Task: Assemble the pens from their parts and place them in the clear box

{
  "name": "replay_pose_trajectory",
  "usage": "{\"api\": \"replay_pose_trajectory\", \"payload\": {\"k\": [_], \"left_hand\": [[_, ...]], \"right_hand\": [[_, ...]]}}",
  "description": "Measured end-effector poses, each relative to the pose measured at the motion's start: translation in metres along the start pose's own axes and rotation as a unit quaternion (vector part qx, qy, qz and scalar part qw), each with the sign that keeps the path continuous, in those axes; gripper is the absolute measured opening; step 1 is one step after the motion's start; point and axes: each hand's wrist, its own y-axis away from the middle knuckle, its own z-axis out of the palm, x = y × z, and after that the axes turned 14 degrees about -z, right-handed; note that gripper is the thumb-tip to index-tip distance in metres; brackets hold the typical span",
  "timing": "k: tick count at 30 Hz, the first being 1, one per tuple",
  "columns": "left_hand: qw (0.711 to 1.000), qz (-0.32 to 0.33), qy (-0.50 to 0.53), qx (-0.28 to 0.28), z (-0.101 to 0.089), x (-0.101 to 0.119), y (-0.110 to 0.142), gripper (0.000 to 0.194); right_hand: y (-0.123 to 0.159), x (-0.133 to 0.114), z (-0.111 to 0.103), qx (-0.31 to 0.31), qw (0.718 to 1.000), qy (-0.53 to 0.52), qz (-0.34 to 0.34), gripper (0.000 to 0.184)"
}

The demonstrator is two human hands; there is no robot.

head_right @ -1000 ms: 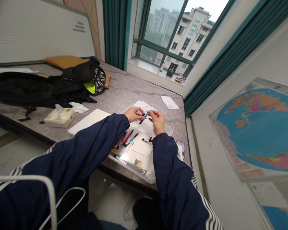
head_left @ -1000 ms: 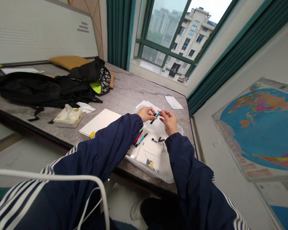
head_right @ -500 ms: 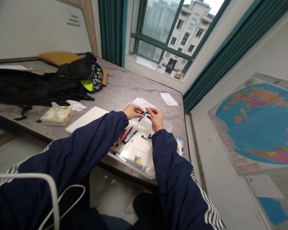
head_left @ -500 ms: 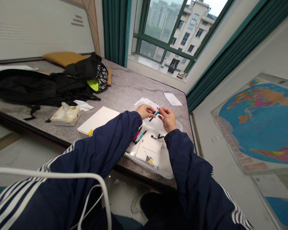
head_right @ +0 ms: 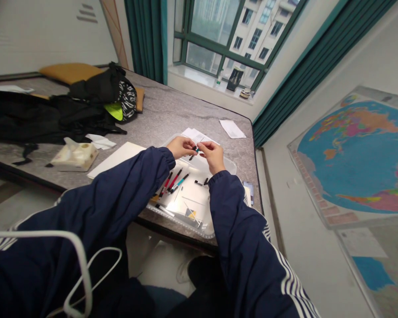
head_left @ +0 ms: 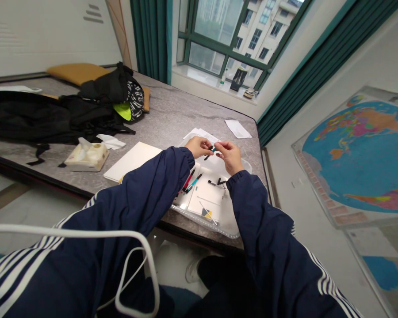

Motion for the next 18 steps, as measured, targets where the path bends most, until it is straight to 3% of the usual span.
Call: {"api": "replay_pose_trajectory", "payload": {"k": [18], "left_hand": [[0.998, 0.005, -0.039, 0.053, -0.0038, 0.0009, -0.0018, 0.031]], "right_hand": [[-0.0049, 0.0071, -0.0058, 0.022, 0.997, 0.059, -0.054, 0.025]]}}
